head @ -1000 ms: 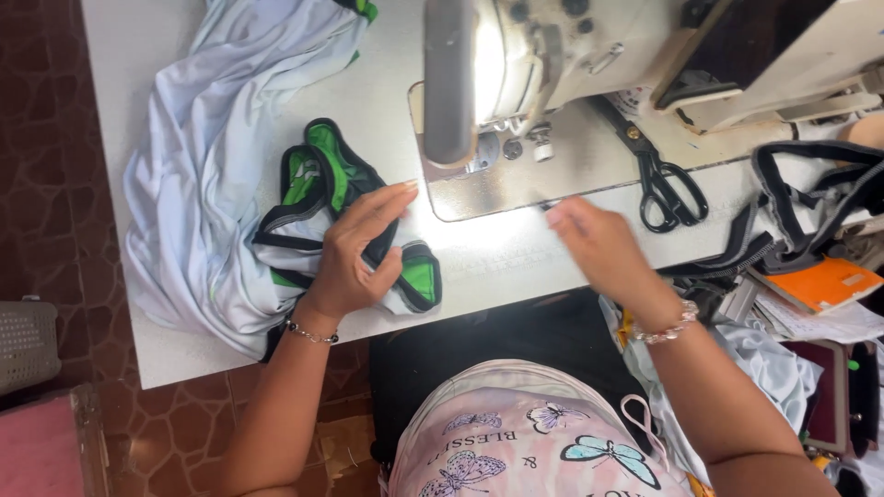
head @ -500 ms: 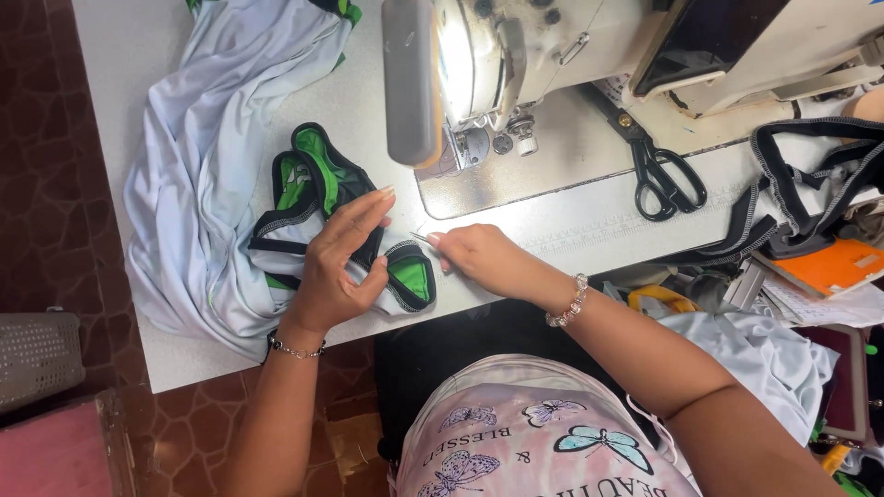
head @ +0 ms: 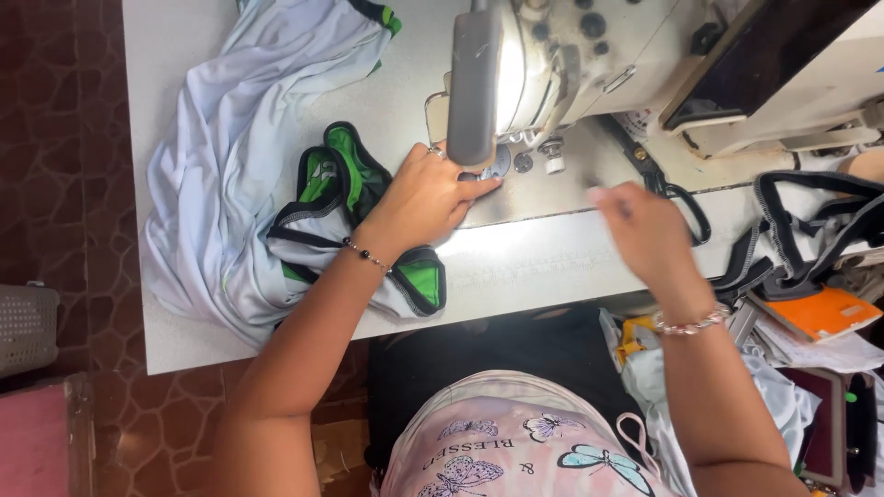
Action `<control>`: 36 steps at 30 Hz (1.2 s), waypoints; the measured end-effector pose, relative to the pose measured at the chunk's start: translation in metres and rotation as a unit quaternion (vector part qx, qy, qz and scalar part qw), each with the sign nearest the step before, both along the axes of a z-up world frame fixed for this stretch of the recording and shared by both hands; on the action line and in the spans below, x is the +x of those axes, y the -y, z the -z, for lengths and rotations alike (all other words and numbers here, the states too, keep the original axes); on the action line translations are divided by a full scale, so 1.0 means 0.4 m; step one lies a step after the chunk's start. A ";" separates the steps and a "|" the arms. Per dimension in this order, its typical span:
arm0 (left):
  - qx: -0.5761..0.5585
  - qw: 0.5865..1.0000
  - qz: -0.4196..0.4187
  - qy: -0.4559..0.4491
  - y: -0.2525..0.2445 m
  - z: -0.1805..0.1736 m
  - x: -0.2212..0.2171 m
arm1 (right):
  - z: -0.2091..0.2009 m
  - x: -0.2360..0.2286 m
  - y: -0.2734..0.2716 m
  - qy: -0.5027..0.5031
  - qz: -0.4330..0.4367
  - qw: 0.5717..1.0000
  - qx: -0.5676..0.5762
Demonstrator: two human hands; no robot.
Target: Trimming excess fabric from a sewn garment piece using scissors at a sewing workstation.
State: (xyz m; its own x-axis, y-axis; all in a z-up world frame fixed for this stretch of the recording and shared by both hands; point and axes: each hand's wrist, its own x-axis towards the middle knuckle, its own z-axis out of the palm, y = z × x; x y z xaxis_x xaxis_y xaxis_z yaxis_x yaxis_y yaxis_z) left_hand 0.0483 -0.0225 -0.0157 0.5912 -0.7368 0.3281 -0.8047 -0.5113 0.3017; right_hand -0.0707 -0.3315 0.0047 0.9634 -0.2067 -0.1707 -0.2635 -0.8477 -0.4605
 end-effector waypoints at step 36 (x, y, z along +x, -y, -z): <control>-0.304 0.908 -0.217 -0.189 -0.617 -0.473 -0.266 | -0.036 0.067 -0.485 0.142 -0.361 0.887 0.252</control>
State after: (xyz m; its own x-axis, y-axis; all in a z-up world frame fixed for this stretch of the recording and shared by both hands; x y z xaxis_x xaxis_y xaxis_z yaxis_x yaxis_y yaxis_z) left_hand -0.0582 0.2243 0.1737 0.9373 -0.1591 0.3101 -0.3484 -0.4024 0.8466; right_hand -0.0437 -0.1376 0.0192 0.8326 0.5146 0.2049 0.4513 -0.4160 -0.7894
